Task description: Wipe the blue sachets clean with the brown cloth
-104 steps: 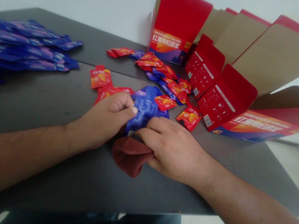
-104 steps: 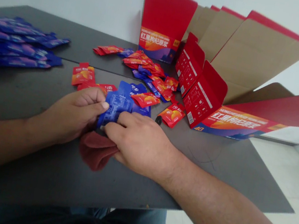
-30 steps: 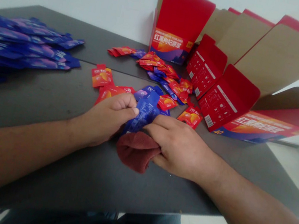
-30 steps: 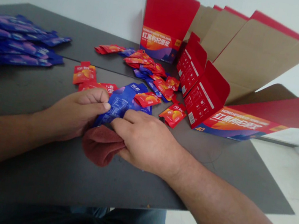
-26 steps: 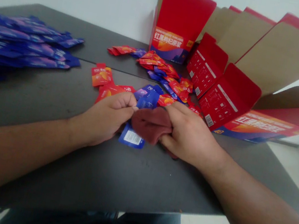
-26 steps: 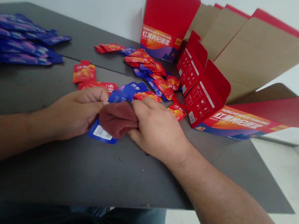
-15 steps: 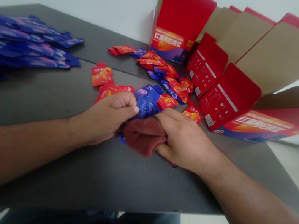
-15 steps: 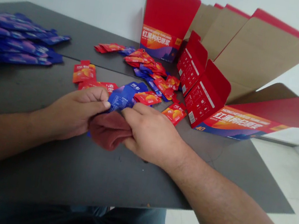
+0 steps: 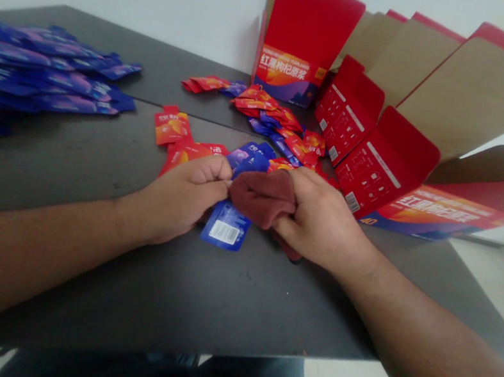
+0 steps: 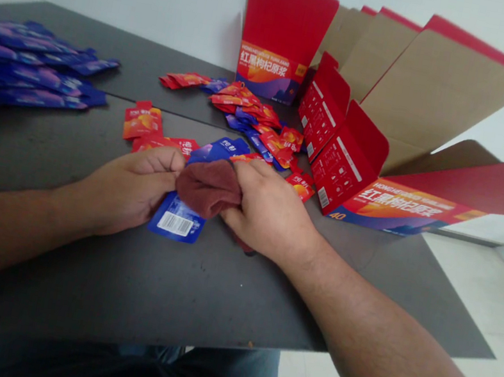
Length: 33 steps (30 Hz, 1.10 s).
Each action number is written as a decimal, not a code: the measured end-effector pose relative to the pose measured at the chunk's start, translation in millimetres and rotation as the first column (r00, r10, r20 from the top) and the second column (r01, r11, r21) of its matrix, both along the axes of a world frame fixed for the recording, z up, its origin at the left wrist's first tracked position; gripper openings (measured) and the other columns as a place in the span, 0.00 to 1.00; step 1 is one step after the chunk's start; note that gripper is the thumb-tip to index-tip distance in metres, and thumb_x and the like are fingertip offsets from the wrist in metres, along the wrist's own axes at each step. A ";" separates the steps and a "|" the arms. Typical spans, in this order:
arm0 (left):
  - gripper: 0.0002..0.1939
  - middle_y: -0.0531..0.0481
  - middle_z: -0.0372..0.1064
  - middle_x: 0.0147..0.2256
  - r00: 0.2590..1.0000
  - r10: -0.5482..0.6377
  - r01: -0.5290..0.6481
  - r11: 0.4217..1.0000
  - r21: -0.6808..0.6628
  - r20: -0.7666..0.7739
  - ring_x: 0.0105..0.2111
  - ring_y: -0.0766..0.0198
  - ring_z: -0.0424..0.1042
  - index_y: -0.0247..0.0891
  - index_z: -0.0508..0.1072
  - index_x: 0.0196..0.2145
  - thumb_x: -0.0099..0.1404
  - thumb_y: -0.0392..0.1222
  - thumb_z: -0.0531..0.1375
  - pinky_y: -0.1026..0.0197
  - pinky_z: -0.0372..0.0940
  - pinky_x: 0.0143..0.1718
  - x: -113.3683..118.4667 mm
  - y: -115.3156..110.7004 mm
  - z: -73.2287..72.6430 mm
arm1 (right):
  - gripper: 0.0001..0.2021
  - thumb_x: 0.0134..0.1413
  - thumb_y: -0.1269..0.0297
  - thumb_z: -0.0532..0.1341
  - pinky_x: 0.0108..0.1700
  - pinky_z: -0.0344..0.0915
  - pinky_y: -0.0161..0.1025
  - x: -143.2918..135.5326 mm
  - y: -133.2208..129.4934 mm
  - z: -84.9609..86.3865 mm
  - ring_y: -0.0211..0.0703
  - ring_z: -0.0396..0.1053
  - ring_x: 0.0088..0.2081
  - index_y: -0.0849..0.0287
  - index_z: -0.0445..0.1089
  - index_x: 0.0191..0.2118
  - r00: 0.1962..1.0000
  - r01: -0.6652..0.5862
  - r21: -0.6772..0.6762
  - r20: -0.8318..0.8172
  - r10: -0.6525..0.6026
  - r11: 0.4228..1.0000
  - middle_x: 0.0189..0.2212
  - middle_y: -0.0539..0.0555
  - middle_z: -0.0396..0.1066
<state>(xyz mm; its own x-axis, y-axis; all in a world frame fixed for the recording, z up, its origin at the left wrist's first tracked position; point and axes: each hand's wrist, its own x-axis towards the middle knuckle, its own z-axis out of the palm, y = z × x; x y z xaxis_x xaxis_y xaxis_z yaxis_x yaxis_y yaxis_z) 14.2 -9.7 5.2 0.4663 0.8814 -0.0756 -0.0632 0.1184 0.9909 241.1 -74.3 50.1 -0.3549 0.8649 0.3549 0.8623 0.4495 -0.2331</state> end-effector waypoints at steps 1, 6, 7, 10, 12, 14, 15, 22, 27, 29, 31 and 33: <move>0.11 0.57 0.59 0.23 1.000 -0.002 0.002 1.000 0.008 -0.006 0.20 0.68 0.59 0.42 0.66 0.31 0.65 0.39 0.67 0.64 0.52 0.21 -0.2 0.2 -1.0 | 0.12 0.56 0.68 0.65 0.46 0.69 0.45 1.9 2.5 -0.5 0.50 0.73 0.42 0.58 0.74 0.47 0.999 0.034 0.009 -0.026 -0.034 0.999 0.43 0.57 0.77; 0.11 0.56 0.60 0.23 1.000 -0.009 0.009 1.000 0.000 0.006 0.21 0.69 0.59 0.41 0.66 0.30 0.63 0.38 0.67 0.65 0.53 0.21 -1.4 -0.4 0.5 | 0.09 0.58 0.67 0.66 0.46 0.70 0.44 -1.1 -1.8 -0.7 0.51 0.74 0.44 0.57 0.73 0.45 0.995 -0.103 -0.084 -0.003 0.103 0.991 0.44 0.58 0.77; 0.11 0.56 0.60 0.23 1.000 -0.011 0.011 1.000 0.007 0.009 0.21 0.69 0.59 0.41 0.66 0.29 0.63 0.38 0.67 0.65 0.53 0.22 -1.4 -0.6 1.4 | 0.09 0.58 0.67 0.65 0.46 0.71 0.44 -2.8 -4.4 0.0 0.51 0.75 0.46 0.57 0.73 0.45 0.985 -0.165 -0.120 0.019 0.169 0.979 0.45 0.58 0.77; 0.11 0.56 0.61 0.23 1.000 -0.018 0.018 1.000 0.012 0.015 0.21 0.69 0.60 0.40 0.67 0.30 0.64 0.39 0.67 0.65 0.54 0.22 -1.0 -0.7 2.3 | 0.09 0.60 0.67 0.65 0.46 0.70 0.44 -3.9 -6.9 1.7 0.51 0.74 0.46 0.56 0.72 0.46 0.982 -0.176 -0.138 0.043 0.183 0.975 0.46 0.58 0.77; 0.11 0.57 0.61 0.23 1.000 -0.020 0.020 1.000 -0.007 0.009 0.21 0.69 0.60 0.41 0.66 0.31 0.64 0.38 0.67 0.65 0.55 0.21 -0.5 -0.6 1.3 | 0.09 0.58 0.67 0.66 0.45 0.70 0.45 -0.7 -2.9 1.9 0.51 0.74 0.43 0.57 0.73 0.45 0.999 -0.051 -0.057 0.015 0.052 0.997 0.44 0.58 0.77; 0.11 0.58 0.60 0.22 1.000 -0.020 0.020 1.000 -0.012 -0.001 0.20 0.68 0.59 0.42 0.66 0.31 0.64 0.39 0.67 0.65 0.54 0.21 -0.2 -0.7 0.0 | 0.12 0.57 0.68 0.66 0.46 0.69 0.45 2.9 2.2 1.5 0.51 0.74 0.44 0.58 0.74 0.47 0.999 0.036 -0.013 -0.039 -0.037 0.999 0.44 0.58 0.78; 0.12 0.58 0.59 0.22 1.000 -0.020 0.020 1.000 -0.005 -0.003 0.19 0.68 0.59 0.42 0.66 0.31 0.64 0.39 0.67 0.64 0.54 0.20 -0.4 -0.8 -0.5 | 0.13 0.57 0.69 0.65 0.47 0.69 0.45 3.9 3.9 1.3 0.51 0.74 0.44 0.59 0.75 0.48 0.997 0.047 -0.013 -0.063 -0.047 0.999 0.44 0.57 0.78; 0.11 0.55 0.63 0.26 0.999 -0.038 0.039 0.998 0.050 -0.013 0.24 0.68 0.61 0.40 0.69 0.31 0.67 0.41 0.67 0.65 0.56 0.24 -5.8 0.9 -2.6 | 0.08 0.58 0.68 0.64 0.45 0.69 0.44 -3.0 -5.5 2.4 0.51 0.74 0.45 0.57 0.73 0.44 0.975 -0.207 -0.139 0.047 0.215 0.968 0.44 0.58 0.77; 0.11 0.57 0.60 0.23 1.000 -0.026 0.026 1.000 0.002 -0.002 0.21 0.68 0.59 0.42 0.67 0.31 0.66 0.39 0.67 0.63 0.54 0.22 -3.9 1.0 -3.9 | 0.13 0.58 0.66 0.65 0.47 0.70 0.46 1.7 1.0 3.2 0.52 0.75 0.44 0.59 0.75 0.48 0.998 0.054 -0.038 -0.042 -0.055 0.998 0.45 0.59 0.78; 0.11 0.57 0.60 0.23 1.000 -0.019 0.019 1.000 0.015 -0.014 0.21 0.68 0.59 0.42 0.67 0.31 0.66 0.40 0.67 0.64 0.53 0.22 -3.2 0.2 -3.2 | 0.15 0.58 0.67 0.65 0.50 0.70 0.46 2.6 2.9 3.2 0.52 0.75 0.46 0.59 0.76 0.51 0.992 0.080 -0.061 -0.088 -0.086 0.995 0.46 0.58 0.79; 0.11 0.57 0.61 0.24 1.000 -0.015 0.016 1.000 0.024 -0.027 0.22 0.68 0.60 0.41 0.67 0.31 0.66 0.40 0.67 0.64 0.54 0.23 -3.3 -0.3 -2.4 | 0.13 0.58 0.67 0.65 0.49 0.70 0.45 1.4 1.5 2.8 0.51 0.75 0.46 0.59 0.76 0.49 0.997 -0.002 -0.096 -0.078 -0.006 0.995 0.45 0.58 0.79; 0.11 0.56 0.62 0.24 0.999 -0.022 0.023 0.999 0.038 -0.033 0.23 0.69 0.60 0.41 0.67 0.31 0.66 0.40 0.67 0.65 0.55 0.24 -3.8 -0.2 -1.8 | 0.10 0.57 0.67 0.65 0.45 0.69 0.44 -0.4 -1.5 2.0 0.51 0.74 0.44 0.58 0.74 0.45 0.992 -0.124 -0.131 -0.018 0.123 0.984 0.43 0.58 0.77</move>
